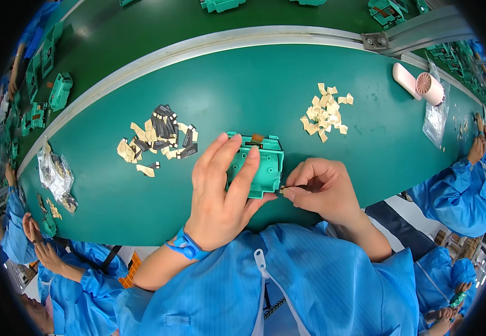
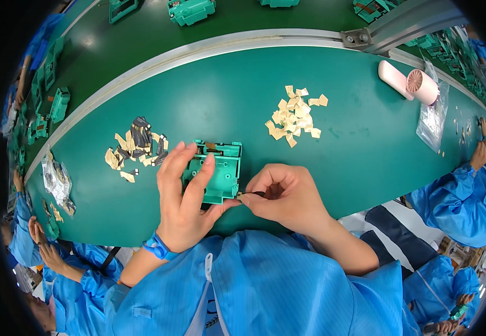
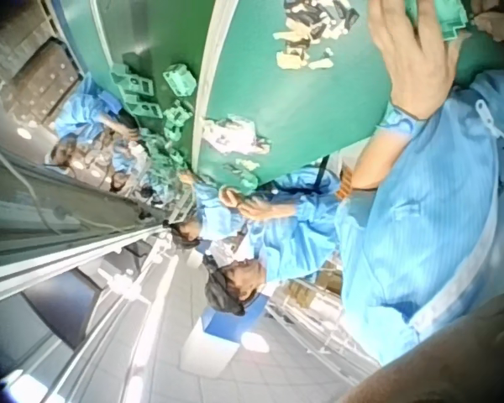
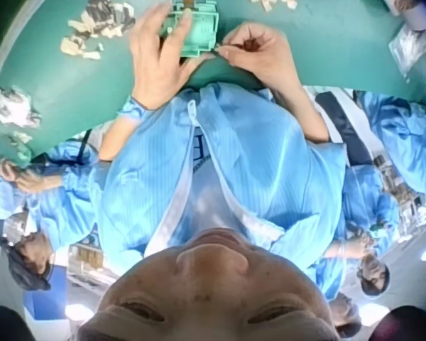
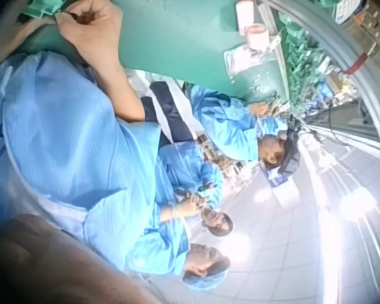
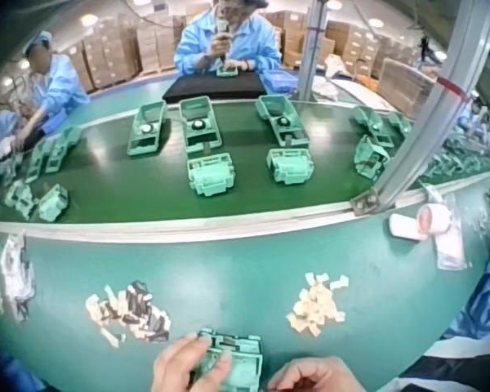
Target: The person assembles small electronic components, metal contacts, and internal plastic parts into green plastic housings by hand on a factory assembly line.
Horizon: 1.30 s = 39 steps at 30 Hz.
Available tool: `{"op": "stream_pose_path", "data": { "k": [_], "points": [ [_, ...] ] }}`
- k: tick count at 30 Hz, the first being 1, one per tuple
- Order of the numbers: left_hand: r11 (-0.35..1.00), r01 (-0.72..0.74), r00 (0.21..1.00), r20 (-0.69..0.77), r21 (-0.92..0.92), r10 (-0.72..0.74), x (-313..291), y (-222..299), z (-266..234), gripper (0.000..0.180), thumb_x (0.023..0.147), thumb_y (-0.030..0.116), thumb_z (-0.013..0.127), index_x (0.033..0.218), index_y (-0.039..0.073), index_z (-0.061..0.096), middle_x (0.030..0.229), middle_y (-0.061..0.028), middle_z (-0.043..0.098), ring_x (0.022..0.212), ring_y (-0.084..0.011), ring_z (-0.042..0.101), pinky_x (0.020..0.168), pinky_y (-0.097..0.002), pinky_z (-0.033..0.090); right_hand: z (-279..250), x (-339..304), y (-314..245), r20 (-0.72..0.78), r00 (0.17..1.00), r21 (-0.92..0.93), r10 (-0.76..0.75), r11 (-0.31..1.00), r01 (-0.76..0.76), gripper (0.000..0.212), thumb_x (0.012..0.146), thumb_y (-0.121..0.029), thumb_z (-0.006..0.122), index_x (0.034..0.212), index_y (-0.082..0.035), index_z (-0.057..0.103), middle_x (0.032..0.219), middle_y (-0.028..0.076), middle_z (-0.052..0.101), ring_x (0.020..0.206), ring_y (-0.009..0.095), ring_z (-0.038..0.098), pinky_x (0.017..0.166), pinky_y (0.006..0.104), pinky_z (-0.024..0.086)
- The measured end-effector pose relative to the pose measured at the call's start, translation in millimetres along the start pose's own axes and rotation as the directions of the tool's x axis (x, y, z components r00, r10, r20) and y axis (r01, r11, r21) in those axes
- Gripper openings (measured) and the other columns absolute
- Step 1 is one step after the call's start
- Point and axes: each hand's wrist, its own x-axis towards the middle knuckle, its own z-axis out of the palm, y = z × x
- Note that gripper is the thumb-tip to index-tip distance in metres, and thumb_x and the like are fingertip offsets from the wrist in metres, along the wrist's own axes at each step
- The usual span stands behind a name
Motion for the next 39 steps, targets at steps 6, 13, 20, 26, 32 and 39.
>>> {"op": "stream_pose_path", "data": {
  "k": [6, 13, 20, 26, 32, 39],
  "points": [
    [0.992, -0.034, 0.999, -0.001, -0.120, 0.034, -0.9, -2.4, 1.4, 0.082, 0.059, 0.020, 0.086, 0.131, 0.003, 0.051, 0.130, -0.0176, 0.046, 0.118, -0.0395, 0.047, 0.096, -0.0461, 0.042, -2.4, 5.9, -0.9, 0.029, 0.999, -0.081, -0.034, 0.996, 0.037, 0.018, 0.076, 0.006, 0.068, 0.070, -0.003, 0.054, 0.075, 0.003, 0.062, 0.065, 0.002, 0.054, 0.053, 0.0177, 0.040],
    [0.992, -0.061, 0.998, -0.010, -0.106, 0.060, -0.2, -3.0, 5.4, 0.079, 0.059, 0.017, 0.086, 0.129, 0.000, 0.052, 0.128, -0.0178, 0.047, 0.118, -0.0395, 0.047, 0.095, -0.0452, 0.044, -2.5, 12.8, -6.0, 0.077, 0.996, -0.098, -0.040, 0.994, 0.047, 0.018, 0.076, 0.006, 0.067, 0.069, -0.003, 0.053, 0.074, 0.002, 0.060, 0.063, 0.003, 0.054, 0.052, 0.0179, 0.040],
    [0.993, -0.061, 0.998, -0.017, -0.097, 0.060, -0.1, -1.8, 7.9, 0.074, 0.061, 0.014, 0.085, 0.126, -0.003, 0.054, 0.129, -0.0182, 0.048, 0.121, -0.0392, 0.047, 0.096, -0.0441, 0.044, -2.1, 16.0, -13.9, 0.078, 0.994, -0.152, 0.075, 0.986, -0.062, 0.022, 0.069, 0.013, 0.066, 0.067, -0.002, 0.051, 0.073, 0.005, 0.056, 0.066, 0.009, 0.054, 0.057, 0.0216, 0.041],
    [0.994, -0.059, 0.998, -0.018, -0.089, 0.058, 1.0, -0.7, 7.5, 0.074, 0.061, 0.014, 0.085, 0.126, -0.003, 0.054, 0.129, -0.0180, 0.048, 0.121, -0.0381, 0.047, 0.097, -0.0434, 0.043, -1.2, 15.6, -16.1, 0.071, 0.995, -0.134, 0.069, 0.989, -0.059, 0.022, 0.069, 0.013, 0.066, 0.066, -0.002, 0.050, 0.073, 0.004, 0.055, 0.066, 0.009, 0.054, 0.057, 0.0216, 0.041],
    [0.994, -0.059, 0.998, -0.018, -0.088, 0.058, 1.3, 0.1, 8.1, 0.074, 0.061, 0.013, 0.085, 0.126, -0.003, 0.054, 0.129, -0.0179, 0.049, 0.121, -0.0380, 0.047, 0.097, -0.0434, 0.043, -2.1, 14.7, -11.5, 0.072, 0.997, -0.121, 0.025, 0.992, -0.016, 0.020, 0.071, 0.010, 0.066, 0.068, -0.003, 0.051, 0.072, 0.001, 0.055, 0.064, 0.005, 0.053, 0.054, 0.0199, 0.040],
    [0.995, -0.056, 0.998, -0.002, -0.083, 0.056, 3.1, 2.1, 6.4, 0.074, 0.060, 0.011, 0.084, 0.126, -0.003, 0.055, 0.129, -0.0181, 0.049, 0.121, -0.0377, 0.047, 0.097, -0.0435, 0.044, -1.4, 13.9, -14.4, 0.045, 0.997, -0.187, 0.064, 0.981, -0.054, 0.021, 0.070, 0.011, 0.065, 0.067, -0.003, 0.049, 0.072, 0.002, 0.055, 0.065, 0.006, 0.052, 0.057, 0.0209, 0.041]
  ]
}}
